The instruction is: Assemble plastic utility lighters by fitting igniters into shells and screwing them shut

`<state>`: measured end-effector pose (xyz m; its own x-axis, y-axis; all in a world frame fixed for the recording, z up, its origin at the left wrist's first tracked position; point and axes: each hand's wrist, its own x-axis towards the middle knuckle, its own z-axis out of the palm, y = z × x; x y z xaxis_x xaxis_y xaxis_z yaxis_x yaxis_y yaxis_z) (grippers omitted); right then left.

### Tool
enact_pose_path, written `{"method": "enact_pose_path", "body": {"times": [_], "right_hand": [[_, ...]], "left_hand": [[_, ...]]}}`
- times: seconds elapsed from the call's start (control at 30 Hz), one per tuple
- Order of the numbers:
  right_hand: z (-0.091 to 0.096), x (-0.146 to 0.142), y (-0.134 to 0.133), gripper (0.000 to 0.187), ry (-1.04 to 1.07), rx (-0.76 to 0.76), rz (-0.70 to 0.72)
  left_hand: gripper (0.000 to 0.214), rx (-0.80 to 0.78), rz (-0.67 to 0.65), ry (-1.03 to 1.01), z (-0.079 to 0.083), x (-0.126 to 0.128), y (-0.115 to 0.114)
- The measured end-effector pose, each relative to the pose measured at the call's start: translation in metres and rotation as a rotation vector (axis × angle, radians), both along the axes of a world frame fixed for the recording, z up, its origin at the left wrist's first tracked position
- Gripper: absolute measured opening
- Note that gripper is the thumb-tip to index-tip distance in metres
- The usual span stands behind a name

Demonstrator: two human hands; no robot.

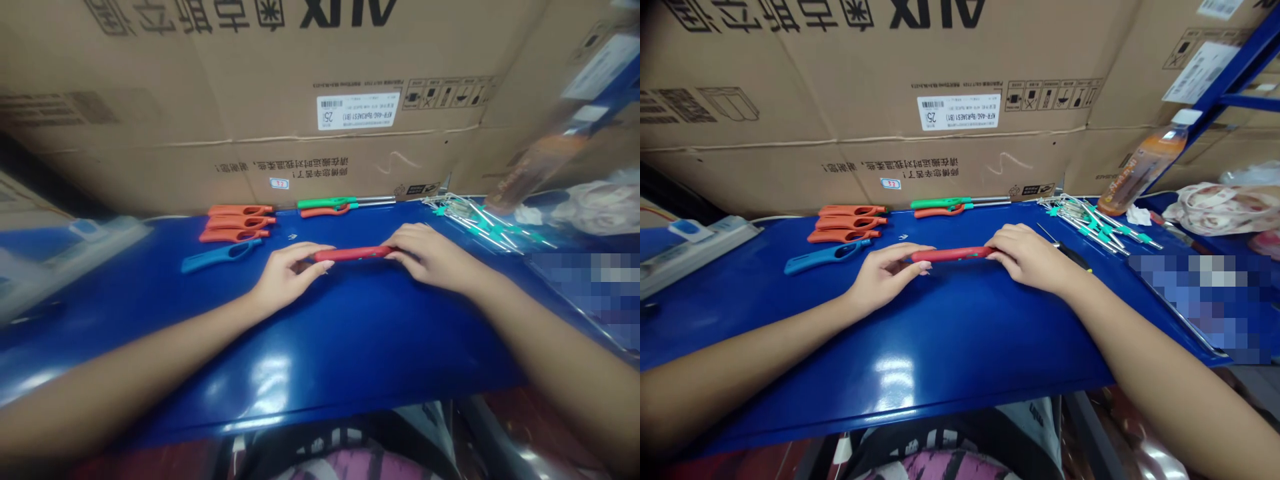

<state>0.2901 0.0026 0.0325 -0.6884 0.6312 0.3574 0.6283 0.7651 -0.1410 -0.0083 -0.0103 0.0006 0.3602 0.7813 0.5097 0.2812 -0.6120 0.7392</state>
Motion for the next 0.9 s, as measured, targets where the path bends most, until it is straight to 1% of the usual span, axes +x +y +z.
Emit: {"method": "enact_pose_path", "body": {"times": [0.1,0.17,0.3,0.4,0.47,0.53,0.6,0.7,0.8,0.87,0.9], "right_hand": [[0.001,0.001,-0.001,0.02,-0.002,0.026,0.002],[0.001,0.0,-0.003,0.019,-0.004,0.023,0.009],[0.002,-0.002,-0.005,0.019,-0.003,-0.02,0.004],[0.001,-0.003,-0.005,0.031,-0.034,-0.098,0.016],[0.0,-0.005,-0.005,0.036,-0.052,-0.162,0.021],[-0.001,-0.008,-0.006,0.035,-0.065,-0.209,0.006],[-0.002,-0.013,-0.008,0.038,-0.083,-0.22,-0.025],[-0.005,-0.019,-0.012,0.039,-0.091,-0.194,-0.078],[-0.006,-0.024,-0.017,0.039,-0.071,-0.197,-0.117],[-0.005,-0.025,-0.02,0.04,-0.063,-0.212,-0.103],[-0.004,-0.026,-0.021,0.037,-0.057,-0.222,-0.087]], "left_hand": [[0.02,0.199,-0.011,0.085,0.003,-0.003,-0.004],[0.017,0.283,-0.025,0.124,0.004,-0.005,-0.006],[0.02,0.314,-0.041,0.142,0.003,-0.006,-0.006],[0.026,0.322,-0.101,0.178,0.001,-0.005,-0.002],[0.028,0.312,-0.131,0.216,-0.001,-0.005,0.002],[0.03,0.281,-0.114,0.25,-0.003,-0.006,0.005],[0.037,0.234,-0.08,0.283,-0.004,-0.006,0.006],[0.051,0.156,-0.049,0.331,-0.004,-0.005,0.005],[0.041,0.054,-0.031,0.318,-0.003,-0.002,0.0],[0.033,-0.016,-0.031,0.298,-0.002,-0.001,-0.003],[0.03,-0.039,-0.035,0.296,-0.002,0.0,-0.004]]}}
